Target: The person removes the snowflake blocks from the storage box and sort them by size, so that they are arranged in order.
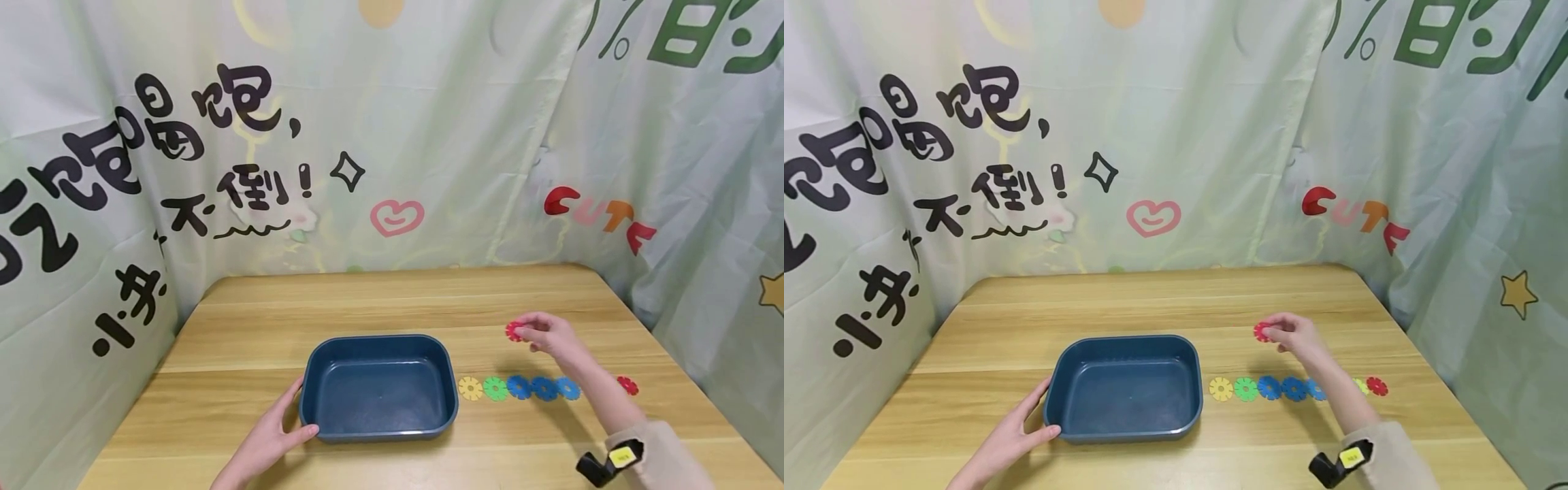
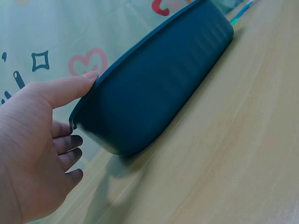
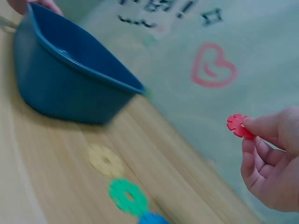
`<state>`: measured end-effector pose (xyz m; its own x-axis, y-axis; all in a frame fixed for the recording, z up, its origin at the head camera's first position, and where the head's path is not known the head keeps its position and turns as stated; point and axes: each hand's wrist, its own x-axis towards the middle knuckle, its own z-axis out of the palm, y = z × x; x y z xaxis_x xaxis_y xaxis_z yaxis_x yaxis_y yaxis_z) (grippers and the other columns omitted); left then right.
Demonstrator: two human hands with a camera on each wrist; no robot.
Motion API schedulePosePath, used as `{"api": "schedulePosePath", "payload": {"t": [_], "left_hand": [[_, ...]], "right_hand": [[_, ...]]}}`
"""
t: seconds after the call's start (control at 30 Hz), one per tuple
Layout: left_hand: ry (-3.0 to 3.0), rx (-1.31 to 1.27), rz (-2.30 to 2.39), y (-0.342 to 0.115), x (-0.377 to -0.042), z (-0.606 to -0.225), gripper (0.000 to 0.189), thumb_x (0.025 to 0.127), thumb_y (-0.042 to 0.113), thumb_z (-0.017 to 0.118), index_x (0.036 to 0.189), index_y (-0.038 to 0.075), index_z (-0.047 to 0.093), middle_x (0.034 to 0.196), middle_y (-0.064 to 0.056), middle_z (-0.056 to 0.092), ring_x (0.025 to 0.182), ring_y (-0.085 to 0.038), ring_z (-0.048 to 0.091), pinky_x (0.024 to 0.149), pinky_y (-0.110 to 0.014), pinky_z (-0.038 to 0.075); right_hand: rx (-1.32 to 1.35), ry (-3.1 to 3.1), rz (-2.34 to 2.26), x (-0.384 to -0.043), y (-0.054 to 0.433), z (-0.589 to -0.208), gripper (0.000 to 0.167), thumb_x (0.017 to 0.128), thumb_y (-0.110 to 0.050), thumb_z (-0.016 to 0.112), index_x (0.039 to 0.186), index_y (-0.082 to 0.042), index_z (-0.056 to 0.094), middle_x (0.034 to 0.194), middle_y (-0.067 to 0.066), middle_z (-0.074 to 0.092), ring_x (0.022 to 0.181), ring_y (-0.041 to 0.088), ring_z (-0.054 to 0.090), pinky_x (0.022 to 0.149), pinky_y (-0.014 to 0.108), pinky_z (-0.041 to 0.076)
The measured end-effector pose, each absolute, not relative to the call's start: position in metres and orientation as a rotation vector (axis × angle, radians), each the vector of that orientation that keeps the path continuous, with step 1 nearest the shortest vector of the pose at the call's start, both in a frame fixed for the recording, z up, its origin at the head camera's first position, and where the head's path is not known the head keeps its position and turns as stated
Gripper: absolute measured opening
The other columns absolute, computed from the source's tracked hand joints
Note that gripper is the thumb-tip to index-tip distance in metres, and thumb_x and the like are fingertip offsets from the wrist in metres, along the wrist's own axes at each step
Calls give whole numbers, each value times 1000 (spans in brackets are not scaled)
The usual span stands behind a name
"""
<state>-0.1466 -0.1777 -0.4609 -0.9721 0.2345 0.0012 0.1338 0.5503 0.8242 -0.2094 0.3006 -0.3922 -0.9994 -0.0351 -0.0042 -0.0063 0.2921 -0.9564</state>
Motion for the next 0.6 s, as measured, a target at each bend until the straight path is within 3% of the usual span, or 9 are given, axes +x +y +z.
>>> {"api": "schedulePosePath", "payload": {"t": [0.17, 0.37, 0.47, 0.6], "left_hand": [[2668, 315, 1405, -178, -147, -461, 83, 80, 33, 72, 146, 11, 27, 146, -22, 30, 131, -44, 27, 97, -66, 25], [2655, 299, 1420, -178, -146, -460, 83, 80, 33, 72, 146, 10, 27, 146, -22, 29, 132, -44, 26, 97, -66, 25], [2658, 301, 1414, -179, -147, -460, 83, 80, 33, 72, 146, 10, 27, 146, -22, 29, 132, -44, 26, 97, -67, 25], [2663, 299, 1398, -179, -147, -459, 84, 80, 34, 72, 146, 9, 27, 146, -22, 29, 132, -44, 26, 97, -66, 25]], "right_hand": [[-14, 2460, -1955, -206, 352, -411, 10, 91, -13, 60, 99, -8, 63, 83, -9, 65, 73, 8, 58, 62, 24, 50], [18, 2438, -2016, -205, 426, -460, 11, 90, -17, 62, 100, -17, 67, 88, -11, 66, 76, 8, 62, 67, 23, 53], [125, 2444, -2006, -189, 438, -455, 10, 90, -16, 62, 92, -24, 67, 84, -14, 64, 73, 5, 62, 65, 21, 53], [336, 2485, -1926, -167, 444, -436, 22, 91, -16, 60, 78, -33, 65, 76, -18, 62, 69, 2, 60, 62, 19, 51]]}}
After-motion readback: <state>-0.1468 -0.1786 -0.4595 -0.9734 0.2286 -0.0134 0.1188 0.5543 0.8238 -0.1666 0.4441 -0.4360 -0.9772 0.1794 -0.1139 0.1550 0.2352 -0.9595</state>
